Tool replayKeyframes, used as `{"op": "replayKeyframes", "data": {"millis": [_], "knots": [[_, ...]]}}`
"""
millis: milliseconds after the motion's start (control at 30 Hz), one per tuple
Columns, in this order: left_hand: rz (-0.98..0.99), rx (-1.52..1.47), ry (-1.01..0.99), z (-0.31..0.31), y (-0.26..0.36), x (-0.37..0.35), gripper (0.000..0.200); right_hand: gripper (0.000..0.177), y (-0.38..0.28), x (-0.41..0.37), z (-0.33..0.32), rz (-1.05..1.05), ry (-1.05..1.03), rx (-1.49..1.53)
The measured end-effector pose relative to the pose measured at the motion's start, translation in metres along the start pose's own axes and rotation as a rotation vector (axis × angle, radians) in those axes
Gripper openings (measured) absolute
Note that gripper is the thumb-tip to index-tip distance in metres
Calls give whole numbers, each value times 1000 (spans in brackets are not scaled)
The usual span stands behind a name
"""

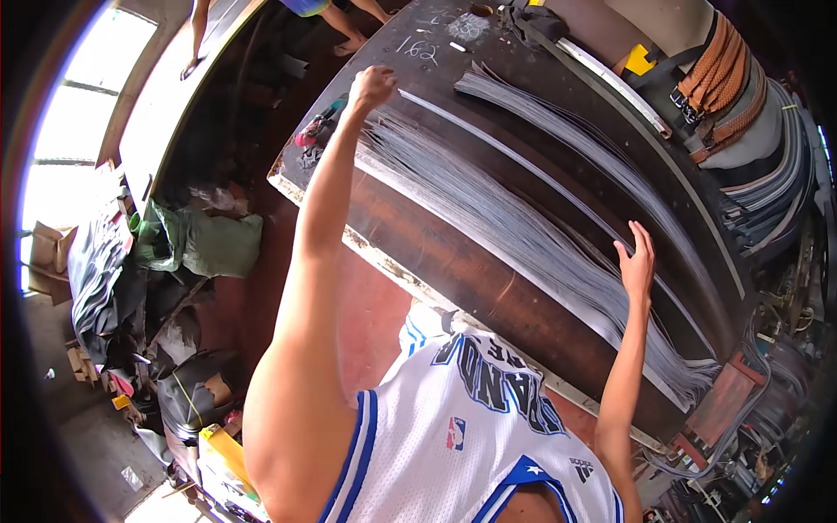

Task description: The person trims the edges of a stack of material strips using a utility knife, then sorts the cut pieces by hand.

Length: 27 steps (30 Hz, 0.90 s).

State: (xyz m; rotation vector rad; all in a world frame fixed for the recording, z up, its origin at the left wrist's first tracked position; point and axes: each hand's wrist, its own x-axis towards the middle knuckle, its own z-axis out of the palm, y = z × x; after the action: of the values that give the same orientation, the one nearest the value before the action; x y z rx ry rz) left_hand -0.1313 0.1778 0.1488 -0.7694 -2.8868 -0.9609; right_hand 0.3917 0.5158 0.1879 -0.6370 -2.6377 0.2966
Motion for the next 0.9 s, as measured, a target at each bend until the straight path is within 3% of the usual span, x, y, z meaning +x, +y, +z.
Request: {"op": "replayKeyframes", "data": {"millis": [33,100,167,300,367,500,633,733,900], "knots": [[115,-117,38,-10,-7,-12,30,38,-11,-9,-3,4,5,5],[96,-130,41,-29,-18,-46,25,23,-33,-33,-7,69,47,166],[80,-120,131,-34,-41,-84,22,10,-55,-62,2,-38,81,184],[160,-69,202,-22,-63,-166,16,10,-97,-105,31,-189,31,212],[80,-15,130,-18,-46,-210,18,15,-111,-114,48,-240,-18,240],[183,-46,126,8,-37,-268,20,16,-143,-112,72,-298,-47,287],[182,-73,116,8,-51,-273,19,15,-175,-101,77,-357,-66,342],[89,0,301,-6,-72,-249,21,14,-189,-100,83,-329,-96,339],[63,80,441,-41,-107,-175,31,12,-213,-91,99,-238,-108,308]]}}
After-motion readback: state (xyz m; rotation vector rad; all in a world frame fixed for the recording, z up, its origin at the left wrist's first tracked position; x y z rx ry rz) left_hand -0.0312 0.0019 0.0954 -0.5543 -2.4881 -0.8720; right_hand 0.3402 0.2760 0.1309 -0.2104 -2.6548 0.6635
